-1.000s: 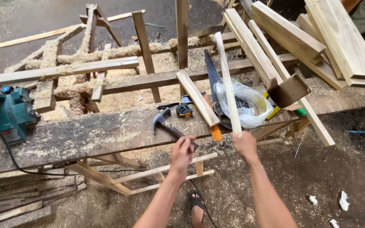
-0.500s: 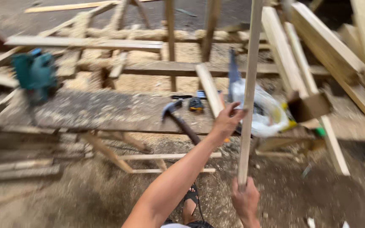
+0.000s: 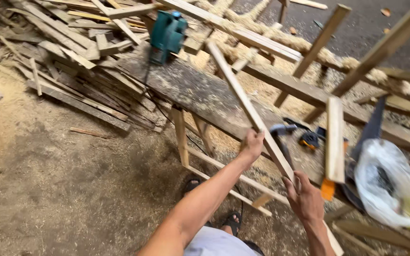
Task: The person assembles a wooden frame on a workbench, hammering nails into the joints by hand while holding the frame steady. They use a try square to check alignment, reposition the frame, and sort and stack wooden strips and boards on the bench.
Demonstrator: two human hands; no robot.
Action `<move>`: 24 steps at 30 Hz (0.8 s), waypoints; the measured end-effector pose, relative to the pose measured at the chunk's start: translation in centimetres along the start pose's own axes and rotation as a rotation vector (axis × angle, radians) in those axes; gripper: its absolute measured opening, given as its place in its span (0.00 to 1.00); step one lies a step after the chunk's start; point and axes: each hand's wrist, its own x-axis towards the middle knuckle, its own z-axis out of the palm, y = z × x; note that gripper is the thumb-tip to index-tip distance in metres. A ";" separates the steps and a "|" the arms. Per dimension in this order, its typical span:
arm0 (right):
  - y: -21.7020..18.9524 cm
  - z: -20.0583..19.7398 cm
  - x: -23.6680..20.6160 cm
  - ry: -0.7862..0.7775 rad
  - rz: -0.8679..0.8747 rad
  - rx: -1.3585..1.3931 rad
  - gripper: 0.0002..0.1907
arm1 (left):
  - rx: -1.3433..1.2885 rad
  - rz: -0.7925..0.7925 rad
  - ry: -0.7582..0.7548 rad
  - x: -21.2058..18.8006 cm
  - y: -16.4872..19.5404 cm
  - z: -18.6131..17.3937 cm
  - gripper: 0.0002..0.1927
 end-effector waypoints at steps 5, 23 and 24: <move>-2.8 0.6 1.3 -0.083 0.019 -0.114 0.21 | 0.803 1.271 0.370 2.5 -0.5 -9.7 0.21; -6.6 7.6 6.4 0.148 0.398 -0.255 0.25 | 1.227 1.144 -0.343 17.5 4.5 -23.6 0.19; -6.4 7.9 7.1 0.229 0.287 -0.373 0.27 | 1.215 1.174 -0.323 17.7 4.4 -24.1 0.17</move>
